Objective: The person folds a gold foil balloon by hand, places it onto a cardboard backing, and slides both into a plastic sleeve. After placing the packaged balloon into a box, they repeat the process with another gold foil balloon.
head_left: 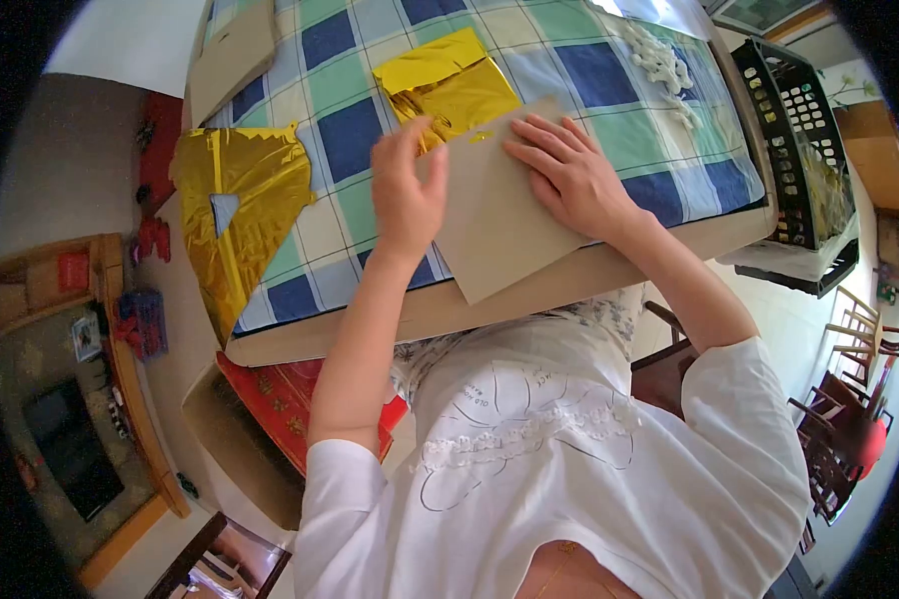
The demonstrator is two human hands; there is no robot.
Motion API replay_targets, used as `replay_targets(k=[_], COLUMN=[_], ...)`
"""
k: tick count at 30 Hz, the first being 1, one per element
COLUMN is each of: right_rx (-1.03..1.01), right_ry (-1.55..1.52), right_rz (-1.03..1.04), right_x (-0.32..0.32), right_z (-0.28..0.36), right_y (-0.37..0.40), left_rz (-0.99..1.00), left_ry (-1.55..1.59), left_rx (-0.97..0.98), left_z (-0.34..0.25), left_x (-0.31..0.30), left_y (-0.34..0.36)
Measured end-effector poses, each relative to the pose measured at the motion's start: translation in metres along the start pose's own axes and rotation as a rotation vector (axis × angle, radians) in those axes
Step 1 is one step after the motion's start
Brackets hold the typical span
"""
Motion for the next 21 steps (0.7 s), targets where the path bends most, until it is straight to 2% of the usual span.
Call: replay_targets(k=[2,5,9,12,13,15,17,21], right_rx=[-0.008,-0.021,-0.030,-0.020,-0.016,-0.020,-0.015,-0.010], right_ry=[0.004,-0.001,0.018,0.029,0.029,0.018,0.015,0.016], right_rz=[-0.008,-0.015,-0.031,-0.031,-0.029,-0.038,-0.047,-0.043], right_x=[0.000,-0.001,0.001,0.002,0.003,0.004,0.005,0.002], right_z=[0.000,0.001,0.000,-0.001,-0.001,-0.002,-0.002,0.002], right_y=[0.000,0.001,0.001,0.002,0.002,0.002,0.003,0.001], left_rz=[-0.149,-0.100,-0.007,-0.009,-0.056,0.113,0.264,0.491], left_ry=[0.140,0.248,0.077,-0.177,-0.237,-0.294,-0.244,-0.382], left_rx=[-0.289,-0.485,-0.526,-0.453,-0.253,0.021,0.168,0.167], left_z=[0.004,0.018,0.036,0.004,-0.007,-0.026,-0.050,-0.045], left_x=[-0.004,-0.009,-0.016,-0.033,-0.032,-0.027,-0.015,-0.013], left_y=[-0.013,-0.033,-0.049,-0.044,-0.034,-0.003,0.036,0.064])
Point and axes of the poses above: each hand's wrist, its own y-axis away from the middle knuckle, its own x-axis out of the palm, z = x × y, the point moved 1 cm from there along -y, towards the middle knuckle, and after that the axes turned 5 degrees about y, right-handed, at the moved point
